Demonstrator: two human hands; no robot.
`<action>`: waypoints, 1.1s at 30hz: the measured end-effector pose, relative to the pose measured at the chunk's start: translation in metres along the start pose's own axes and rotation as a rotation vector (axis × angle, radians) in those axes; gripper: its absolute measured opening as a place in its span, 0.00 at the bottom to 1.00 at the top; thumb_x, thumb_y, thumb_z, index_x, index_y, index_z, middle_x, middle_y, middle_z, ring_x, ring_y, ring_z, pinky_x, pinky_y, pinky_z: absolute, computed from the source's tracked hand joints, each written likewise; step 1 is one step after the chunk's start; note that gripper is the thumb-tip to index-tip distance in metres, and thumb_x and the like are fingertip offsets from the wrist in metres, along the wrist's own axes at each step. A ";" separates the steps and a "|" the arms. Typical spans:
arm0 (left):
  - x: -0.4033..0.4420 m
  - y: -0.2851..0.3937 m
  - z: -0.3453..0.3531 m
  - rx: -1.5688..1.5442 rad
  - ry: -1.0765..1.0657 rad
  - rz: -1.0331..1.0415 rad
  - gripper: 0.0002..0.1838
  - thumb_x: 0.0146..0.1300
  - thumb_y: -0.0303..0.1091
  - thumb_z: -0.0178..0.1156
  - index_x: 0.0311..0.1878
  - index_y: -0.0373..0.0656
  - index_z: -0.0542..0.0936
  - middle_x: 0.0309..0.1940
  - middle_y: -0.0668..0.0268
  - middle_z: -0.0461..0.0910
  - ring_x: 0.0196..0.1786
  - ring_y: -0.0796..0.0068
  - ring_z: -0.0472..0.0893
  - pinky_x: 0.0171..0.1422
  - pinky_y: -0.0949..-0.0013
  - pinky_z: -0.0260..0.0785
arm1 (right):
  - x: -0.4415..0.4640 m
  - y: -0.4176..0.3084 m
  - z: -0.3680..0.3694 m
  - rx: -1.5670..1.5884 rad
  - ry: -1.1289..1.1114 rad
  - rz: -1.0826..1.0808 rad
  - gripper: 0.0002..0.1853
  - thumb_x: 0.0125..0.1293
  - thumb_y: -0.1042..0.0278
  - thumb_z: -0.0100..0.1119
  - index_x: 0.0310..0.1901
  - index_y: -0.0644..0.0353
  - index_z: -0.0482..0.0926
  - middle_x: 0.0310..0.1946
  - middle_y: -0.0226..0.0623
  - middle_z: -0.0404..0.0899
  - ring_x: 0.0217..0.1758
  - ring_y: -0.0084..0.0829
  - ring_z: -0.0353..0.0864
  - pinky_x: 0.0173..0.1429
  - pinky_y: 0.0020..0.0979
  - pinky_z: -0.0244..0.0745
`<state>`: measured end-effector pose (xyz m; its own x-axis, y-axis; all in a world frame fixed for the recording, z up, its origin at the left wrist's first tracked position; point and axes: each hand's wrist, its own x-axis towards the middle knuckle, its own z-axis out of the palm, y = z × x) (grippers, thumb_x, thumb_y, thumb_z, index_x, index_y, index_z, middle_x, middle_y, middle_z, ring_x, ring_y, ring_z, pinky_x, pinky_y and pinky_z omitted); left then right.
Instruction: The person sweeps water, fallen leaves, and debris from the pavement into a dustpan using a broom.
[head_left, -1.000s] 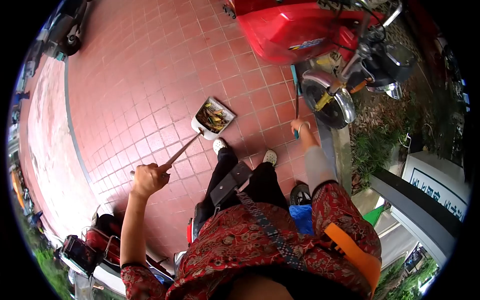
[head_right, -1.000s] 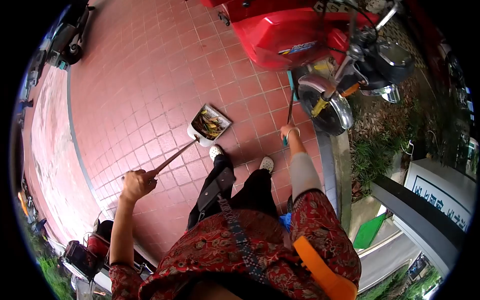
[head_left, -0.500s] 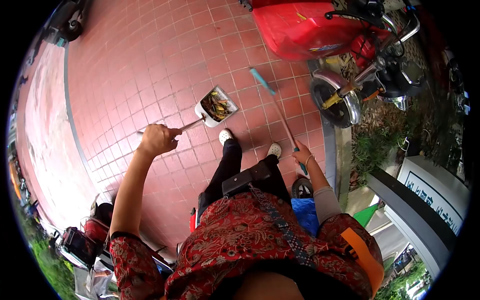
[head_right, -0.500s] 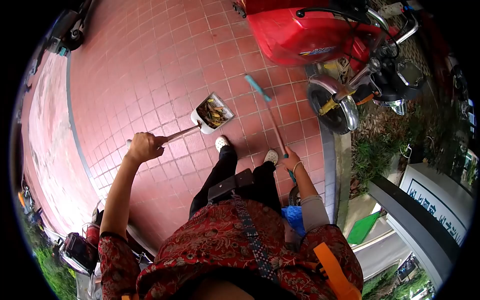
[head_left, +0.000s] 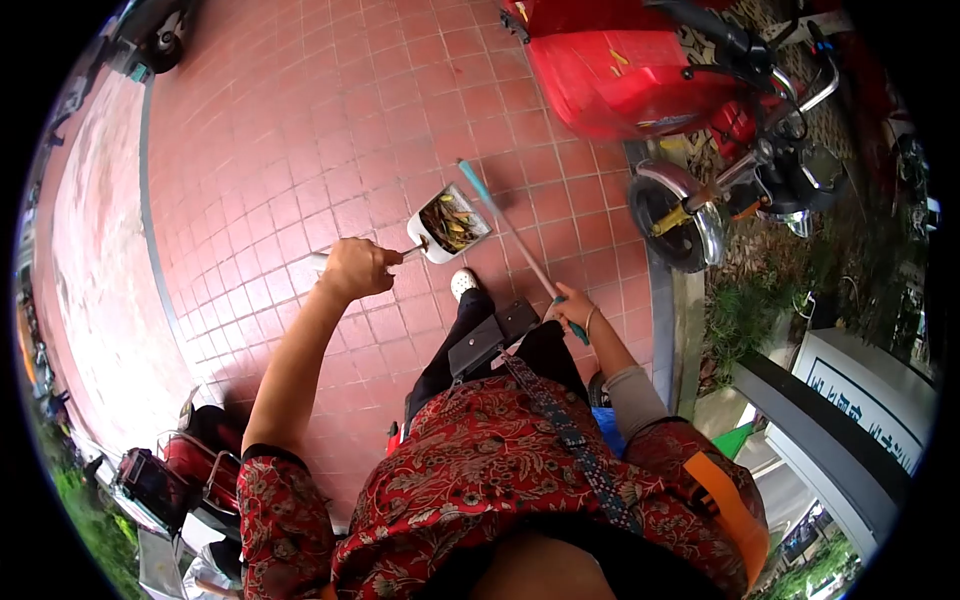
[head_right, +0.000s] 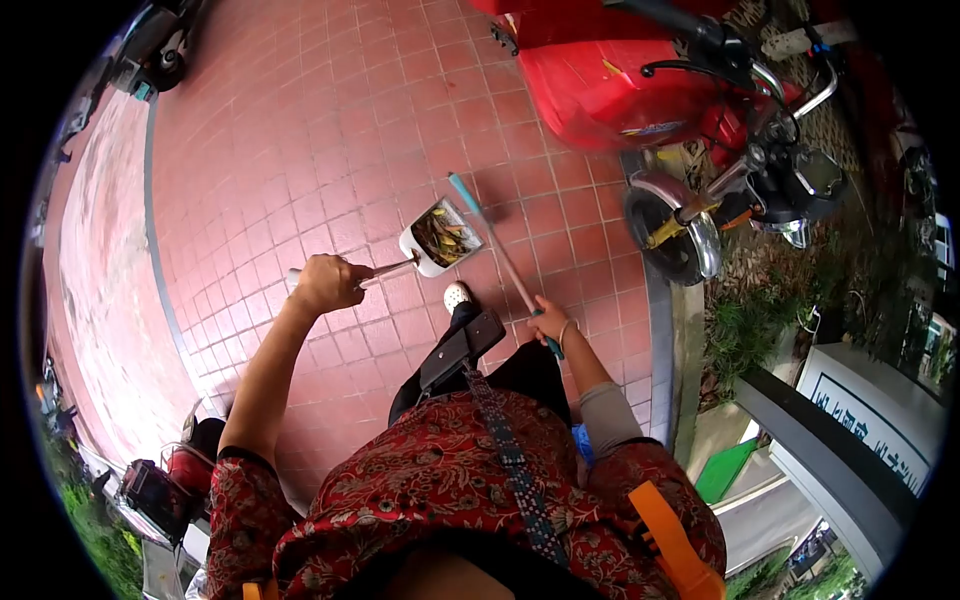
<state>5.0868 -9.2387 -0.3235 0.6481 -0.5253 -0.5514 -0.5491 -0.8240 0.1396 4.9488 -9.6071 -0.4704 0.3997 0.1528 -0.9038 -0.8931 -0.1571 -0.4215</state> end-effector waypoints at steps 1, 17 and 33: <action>0.000 0.000 -0.001 -0.007 -0.019 -0.008 0.15 0.44 0.40 0.54 0.39 0.61 0.78 0.24 0.64 0.78 0.31 0.66 0.78 0.35 0.65 0.70 | 0.011 -0.009 -0.002 -0.195 0.036 -0.026 0.40 0.50 0.73 0.55 0.63 0.63 0.44 0.17 0.40 0.71 0.15 0.30 0.71 0.16 0.32 0.66; -0.036 -0.038 0.018 -0.078 0.086 -0.040 0.14 0.47 0.41 0.54 0.39 0.59 0.77 0.21 0.63 0.77 0.26 0.67 0.78 0.29 0.64 0.70 | 0.006 -0.040 0.004 -0.199 -0.024 -0.053 0.37 0.48 0.80 0.51 0.63 0.61 0.50 0.16 0.39 0.71 0.13 0.27 0.68 0.15 0.28 0.64; -0.116 -0.167 -0.050 -0.314 0.490 -0.536 0.11 0.40 0.35 0.58 0.31 0.55 0.78 0.15 0.64 0.75 0.20 0.63 0.76 0.26 0.64 0.69 | 0.123 -0.194 -0.002 -0.108 0.199 0.182 0.04 0.50 0.73 0.49 0.24 0.63 0.70 0.14 0.41 0.69 0.12 0.33 0.66 0.16 0.31 0.64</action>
<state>5.1295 -9.0511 -0.2412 0.9809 -0.0132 -0.1941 0.0311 -0.9742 0.2236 5.1716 -9.5603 -0.4997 0.2771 -0.0803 -0.9575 -0.9310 -0.2688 -0.2469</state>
